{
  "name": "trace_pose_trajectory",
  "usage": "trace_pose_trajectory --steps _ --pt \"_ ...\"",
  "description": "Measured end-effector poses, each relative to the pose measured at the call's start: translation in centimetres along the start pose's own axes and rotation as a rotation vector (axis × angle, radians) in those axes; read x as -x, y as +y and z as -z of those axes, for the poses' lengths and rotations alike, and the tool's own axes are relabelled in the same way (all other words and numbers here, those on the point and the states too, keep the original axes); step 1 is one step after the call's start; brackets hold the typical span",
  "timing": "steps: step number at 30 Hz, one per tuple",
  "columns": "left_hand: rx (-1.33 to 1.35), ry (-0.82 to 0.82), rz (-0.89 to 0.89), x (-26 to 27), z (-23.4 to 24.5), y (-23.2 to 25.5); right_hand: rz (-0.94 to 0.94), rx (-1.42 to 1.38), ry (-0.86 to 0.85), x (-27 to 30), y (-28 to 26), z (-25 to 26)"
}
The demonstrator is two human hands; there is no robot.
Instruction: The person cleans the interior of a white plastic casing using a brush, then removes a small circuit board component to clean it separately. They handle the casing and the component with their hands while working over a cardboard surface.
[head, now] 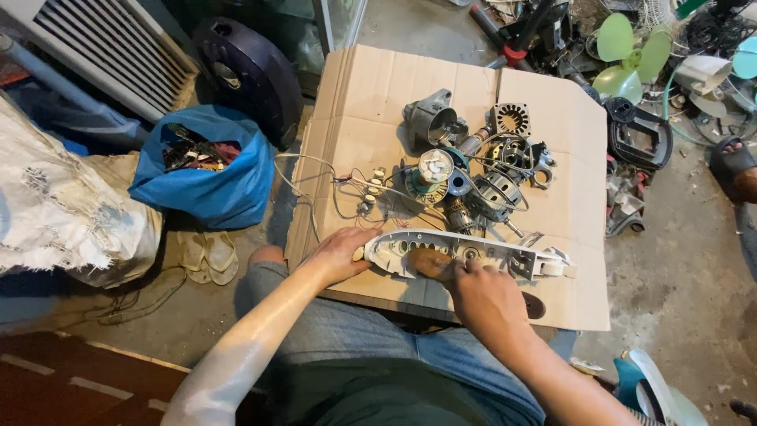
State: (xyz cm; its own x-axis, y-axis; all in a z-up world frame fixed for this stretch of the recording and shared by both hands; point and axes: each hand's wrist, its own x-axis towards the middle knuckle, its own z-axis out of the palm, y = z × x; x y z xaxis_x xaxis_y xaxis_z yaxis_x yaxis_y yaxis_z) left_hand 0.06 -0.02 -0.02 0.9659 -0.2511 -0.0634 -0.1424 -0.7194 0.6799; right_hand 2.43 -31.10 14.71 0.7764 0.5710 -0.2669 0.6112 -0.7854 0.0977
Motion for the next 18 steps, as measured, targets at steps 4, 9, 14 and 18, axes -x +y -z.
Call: trace_pose_trajectory --steps 4,9,14,18 --pt "-0.014 -0.016 0.016 -0.1 -0.2 -0.1 0.024 -0.043 0.024 0.2 0.8 -1.6" --pt "-0.031 -0.021 0.017 -0.3 0.3 0.2 -0.001 0.212 -0.070 0.1 0.2 -0.6" --pt "-0.025 -0.013 0.024 -0.1 0.4 0.6 0.039 0.147 -0.043 0.2 -0.1 -1.2" --pt "-0.029 -0.035 0.034 0.0 0.2 0.1 -0.104 -0.341 -0.246 0.4 -0.1 4.3"
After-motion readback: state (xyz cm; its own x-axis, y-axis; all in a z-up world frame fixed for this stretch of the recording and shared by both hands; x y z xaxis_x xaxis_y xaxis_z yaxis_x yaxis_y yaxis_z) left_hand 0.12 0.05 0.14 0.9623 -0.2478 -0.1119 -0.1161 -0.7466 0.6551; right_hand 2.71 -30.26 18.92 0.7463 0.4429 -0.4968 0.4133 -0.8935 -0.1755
